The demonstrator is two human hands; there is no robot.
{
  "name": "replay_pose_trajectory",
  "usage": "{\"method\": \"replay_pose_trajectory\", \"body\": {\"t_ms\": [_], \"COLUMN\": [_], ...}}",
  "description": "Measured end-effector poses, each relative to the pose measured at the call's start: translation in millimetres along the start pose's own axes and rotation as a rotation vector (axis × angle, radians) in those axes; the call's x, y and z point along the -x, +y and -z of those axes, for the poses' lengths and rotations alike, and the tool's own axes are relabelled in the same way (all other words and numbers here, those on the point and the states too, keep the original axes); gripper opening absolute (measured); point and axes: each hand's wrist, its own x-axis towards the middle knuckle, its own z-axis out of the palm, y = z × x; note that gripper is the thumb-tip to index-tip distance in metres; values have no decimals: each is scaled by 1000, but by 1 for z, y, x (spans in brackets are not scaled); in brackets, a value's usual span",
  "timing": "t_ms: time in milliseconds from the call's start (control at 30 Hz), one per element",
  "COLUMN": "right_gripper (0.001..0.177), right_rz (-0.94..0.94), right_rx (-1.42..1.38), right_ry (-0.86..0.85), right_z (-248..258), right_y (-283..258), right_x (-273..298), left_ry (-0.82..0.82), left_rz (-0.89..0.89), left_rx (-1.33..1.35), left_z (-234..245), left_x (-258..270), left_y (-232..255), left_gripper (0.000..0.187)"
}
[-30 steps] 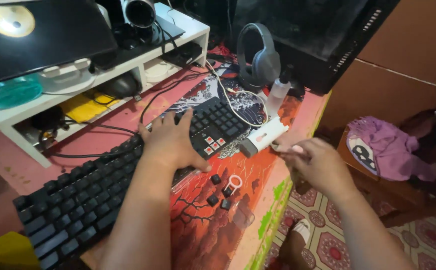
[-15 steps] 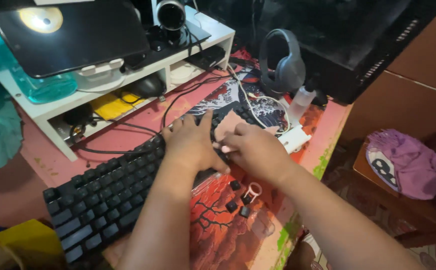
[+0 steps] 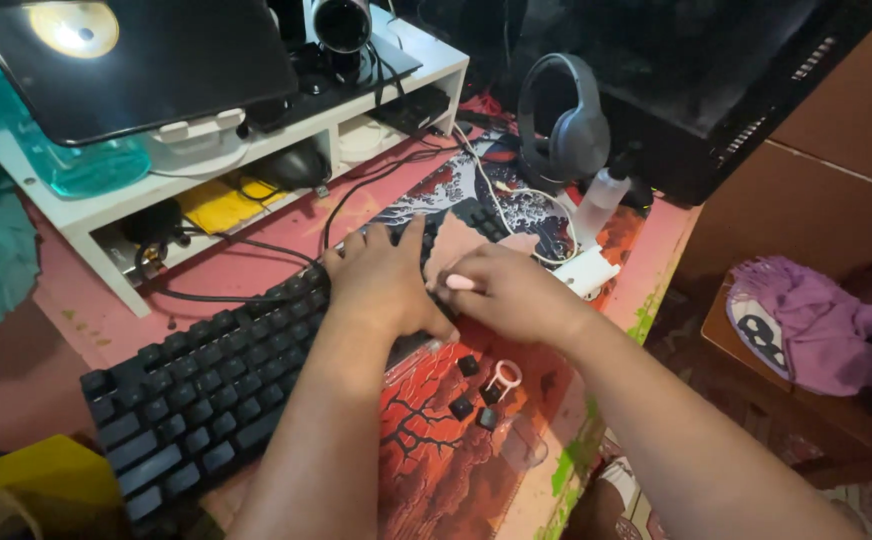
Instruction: The person is cleaning their mechanical keyboard by removing keycaps and using a brush or tool to remove dust.
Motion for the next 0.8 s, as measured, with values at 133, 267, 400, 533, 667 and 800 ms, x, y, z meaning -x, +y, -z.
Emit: {"method": "replay_pose_trajectory", "body": {"t_ms": [133, 267, 400, 533, 667, 800], "right_gripper": [18, 29, 28, 30, 27, 30], "right_rz": [-181, -342, -324, -372, -411, -379], "right_rx": [-35, 160, 153, 129, 42, 27], "right_ry": [-70, 33, 58, 45, 54, 97], "right_z": [-4, -10, -12, -12, -19, -20], "right_y": [-15, -36, -33, -27, -20, -21], "right_x": [-7, -16, -19, -21, -17, -17], "left_ry": [3, -10, -23, -6, 0, -2], "left_rz": [1, 10, 8, -3, 2, 0], "left_rx": [-4, -11, -23, 3, 1, 9], "left_z": [1, 1, 3, 0, 0, 1], "left_x": [0, 0, 2, 0, 0, 1], "left_y": [1, 1, 3, 1, 0, 1], "left_gripper": [141, 140, 139, 139, 135, 134]}}
